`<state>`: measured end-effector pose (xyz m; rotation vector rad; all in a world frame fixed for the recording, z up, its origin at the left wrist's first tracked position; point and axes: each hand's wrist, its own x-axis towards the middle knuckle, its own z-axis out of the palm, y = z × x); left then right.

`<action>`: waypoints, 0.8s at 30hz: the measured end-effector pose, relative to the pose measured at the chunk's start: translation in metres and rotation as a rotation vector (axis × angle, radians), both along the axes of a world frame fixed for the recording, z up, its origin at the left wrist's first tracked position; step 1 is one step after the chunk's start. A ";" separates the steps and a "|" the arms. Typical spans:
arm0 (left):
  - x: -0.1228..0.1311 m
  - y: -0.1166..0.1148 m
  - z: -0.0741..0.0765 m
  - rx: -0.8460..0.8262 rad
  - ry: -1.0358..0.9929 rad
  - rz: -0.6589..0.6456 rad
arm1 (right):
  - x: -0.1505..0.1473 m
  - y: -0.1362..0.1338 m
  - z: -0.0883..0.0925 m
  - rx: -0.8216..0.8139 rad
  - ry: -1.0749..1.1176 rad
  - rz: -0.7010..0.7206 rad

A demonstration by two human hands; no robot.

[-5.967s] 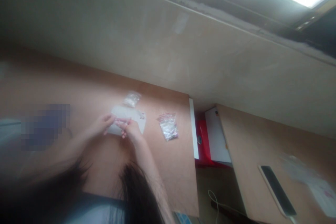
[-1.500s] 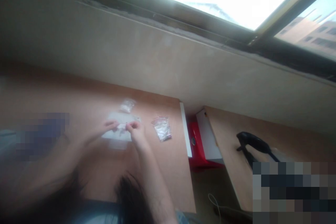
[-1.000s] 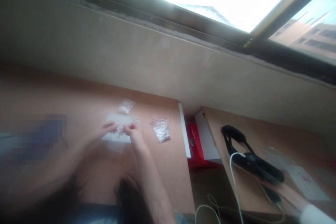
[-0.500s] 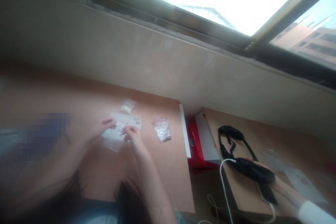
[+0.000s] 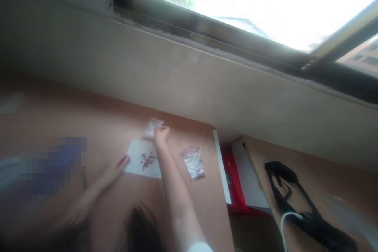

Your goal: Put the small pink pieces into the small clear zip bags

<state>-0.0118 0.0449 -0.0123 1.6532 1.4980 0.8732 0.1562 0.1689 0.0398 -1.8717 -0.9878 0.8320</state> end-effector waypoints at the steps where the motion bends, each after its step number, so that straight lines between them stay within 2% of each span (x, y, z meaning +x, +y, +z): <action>1: 0.001 0.000 -0.001 0.016 0.021 0.012 | -0.003 0.006 -0.003 -0.005 -0.056 -0.006; 4: 0.003 0.001 -0.001 0.031 0.073 0.020 | -0.009 0.009 -0.012 -0.002 -0.194 -0.010; 7: 0.003 0.003 -0.005 0.044 0.091 0.017 | -0.014 0.000 -0.011 0.018 -0.500 0.030; 11: 0.002 0.004 -0.012 0.067 0.099 0.026 | -0.020 -0.008 -0.002 0.059 -0.764 0.205; 14: 0.001 0.004 -0.012 0.074 0.109 0.010 | -0.023 -0.012 -0.005 0.051 -0.847 0.378; 16: 0.001 0.003 -0.010 0.072 0.116 -0.002 | -0.023 -0.014 -0.012 0.008 -0.896 0.433; 20: 0.002 0.002 -0.003 0.046 0.119 -0.007 | -0.025 -0.018 -0.020 -0.027 -0.951 0.450; 24: 0.002 0.000 0.001 0.009 0.113 0.016 | -0.019 -0.026 -0.003 0.092 -0.894 0.402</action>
